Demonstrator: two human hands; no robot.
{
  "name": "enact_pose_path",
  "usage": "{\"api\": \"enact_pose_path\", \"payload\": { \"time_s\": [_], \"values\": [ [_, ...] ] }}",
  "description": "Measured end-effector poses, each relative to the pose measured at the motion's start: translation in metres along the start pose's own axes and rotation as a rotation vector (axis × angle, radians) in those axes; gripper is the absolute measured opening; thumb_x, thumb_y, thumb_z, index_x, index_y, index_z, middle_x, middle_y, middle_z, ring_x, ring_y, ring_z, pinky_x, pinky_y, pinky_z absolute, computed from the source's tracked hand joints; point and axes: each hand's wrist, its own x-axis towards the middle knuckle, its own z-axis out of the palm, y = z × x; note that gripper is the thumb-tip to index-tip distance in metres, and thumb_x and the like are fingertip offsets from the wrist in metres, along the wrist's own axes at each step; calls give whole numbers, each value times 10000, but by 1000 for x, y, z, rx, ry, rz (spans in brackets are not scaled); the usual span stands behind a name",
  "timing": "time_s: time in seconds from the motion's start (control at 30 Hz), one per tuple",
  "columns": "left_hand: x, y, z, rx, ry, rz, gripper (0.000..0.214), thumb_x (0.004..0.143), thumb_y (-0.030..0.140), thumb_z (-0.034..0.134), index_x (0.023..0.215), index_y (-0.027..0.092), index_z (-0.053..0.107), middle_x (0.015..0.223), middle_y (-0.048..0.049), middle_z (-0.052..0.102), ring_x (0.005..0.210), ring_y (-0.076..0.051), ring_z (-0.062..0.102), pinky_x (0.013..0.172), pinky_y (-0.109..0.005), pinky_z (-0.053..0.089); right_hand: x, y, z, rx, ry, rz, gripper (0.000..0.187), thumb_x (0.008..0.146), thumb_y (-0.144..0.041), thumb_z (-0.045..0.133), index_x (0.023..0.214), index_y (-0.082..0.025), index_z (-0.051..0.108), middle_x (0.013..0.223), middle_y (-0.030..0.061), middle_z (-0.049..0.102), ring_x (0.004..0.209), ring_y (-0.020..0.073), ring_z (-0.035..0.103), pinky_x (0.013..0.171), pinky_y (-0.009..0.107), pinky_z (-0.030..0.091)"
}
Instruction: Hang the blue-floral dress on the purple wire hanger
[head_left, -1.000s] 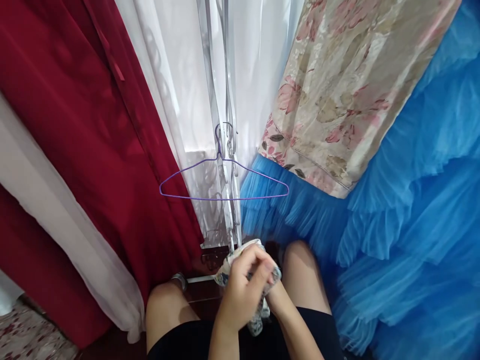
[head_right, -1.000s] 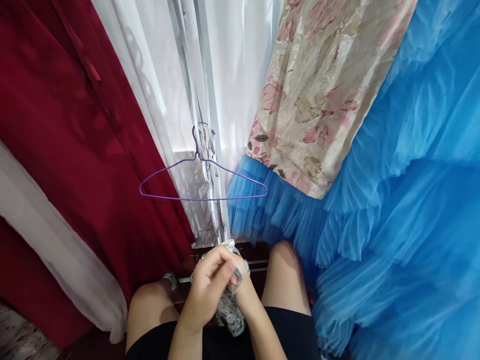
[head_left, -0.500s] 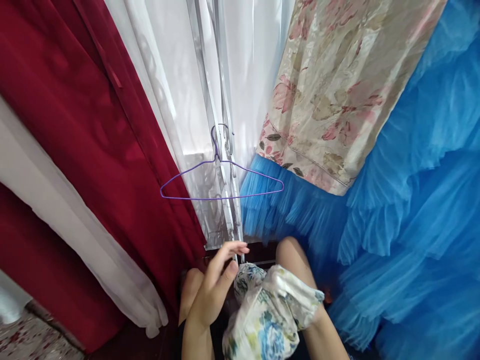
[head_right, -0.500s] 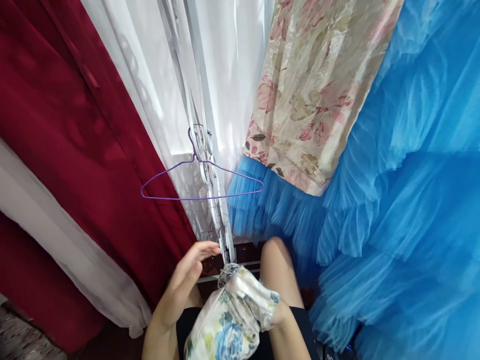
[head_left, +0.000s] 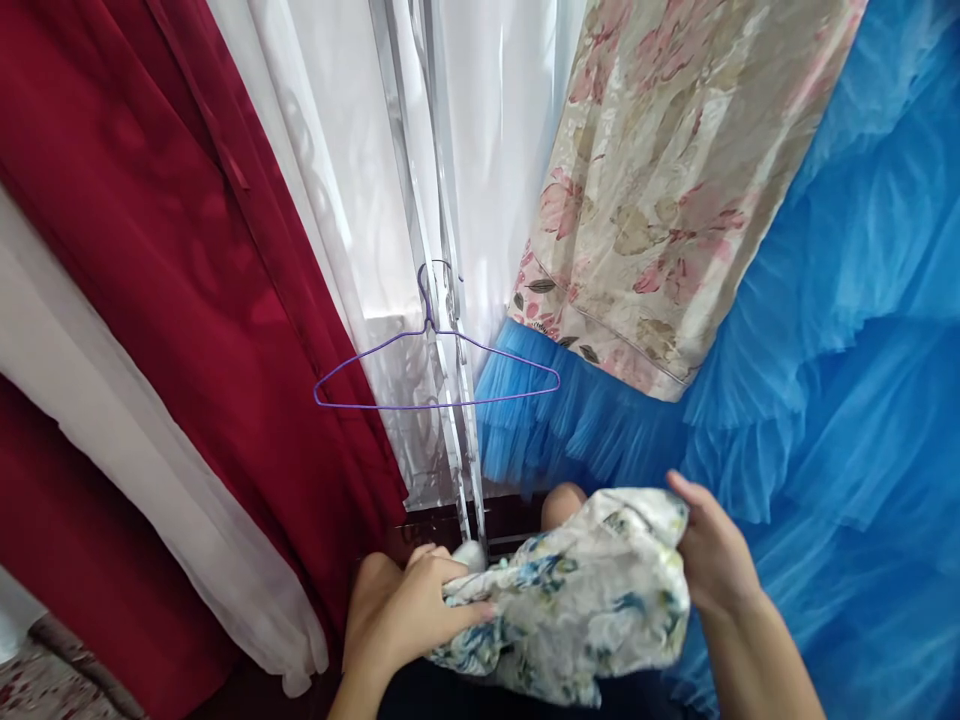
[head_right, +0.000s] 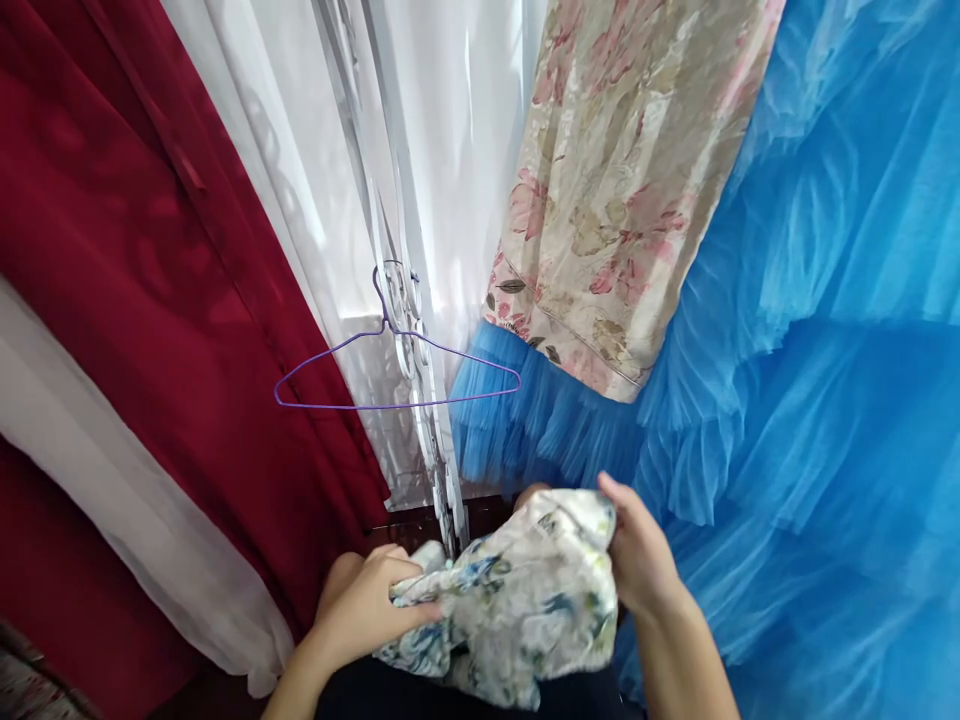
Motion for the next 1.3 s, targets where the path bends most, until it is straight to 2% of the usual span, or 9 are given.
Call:
{"api": "enact_pose_path", "payload": {
  "time_s": [0.2,0.3,0.4,0.57,0.77,0.93,1.03,1.13,1.3],
  "values": [
    [-4,-30,-45,-46,95,144,358,833,421,716,608,180,576,782,-29,601,844,-205,571,905,-334,436,79,-50,-13,-209,36,-125,319,576,-334,917,782,-160,747,713,38,744,612,195,685,589,255,537],
    [-7,-13,-66,-142,201,290,317,887,391,668,667,179,581,830,-36,603,847,-193,568,976,-349,430,140,-68,-14,-213,39,-165,260,585,-289,880,719,-154,703,626,10,693,524,146,624,499,216,489],
    [-9,12,-80,-246,260,421,298,909,360,654,684,176,589,769,-18,569,818,-179,555,1108,-400,347,196,-86,-4,-207,-87,-34,225,572,-249,829,720,-147,694,632,36,710,534,170,644,503,237,517],
    [-13,30,-99,-485,200,453,333,915,405,637,697,157,590,775,-32,513,775,-167,502,753,-284,462,247,-104,45,-206,-282,82,174,687,-261,777,795,-143,710,700,57,748,607,186,696,579,251,573],
    [-18,2,-128,-398,347,267,324,905,457,637,799,151,630,780,-16,511,712,-143,477,620,-247,406,246,-93,89,-362,-525,165,194,836,-331,771,881,-151,714,796,62,772,683,170,721,630,233,593],
    [-7,-63,-163,278,502,251,406,914,494,581,649,191,627,773,-46,618,860,-222,551,913,-380,419,227,-102,83,-379,-455,208,216,831,-346,787,877,-153,701,800,65,777,648,175,723,616,245,606],
    [4,-96,-190,504,465,181,316,925,500,552,833,233,696,906,-44,703,964,-256,580,981,-421,380,222,-116,80,-462,-428,211,239,803,-329,810,915,-143,713,867,97,792,686,201,737,635,261,617],
    [17,-102,-222,579,539,98,246,932,397,501,1019,248,677,1067,-46,715,1008,-267,594,892,-369,423,219,-125,82,-490,-421,241,230,794,-302,813,926,-138,722,871,97,794,690,203,738,634,255,619],
    [50,-88,-260,529,639,47,302,928,329,396,1006,212,663,1043,-75,723,950,-269,629,838,-333,453,205,-125,83,-382,-418,386,200,857,-301,737,971,-137,716,870,101,794,700,212,754,685,284,640]
  ]
}}
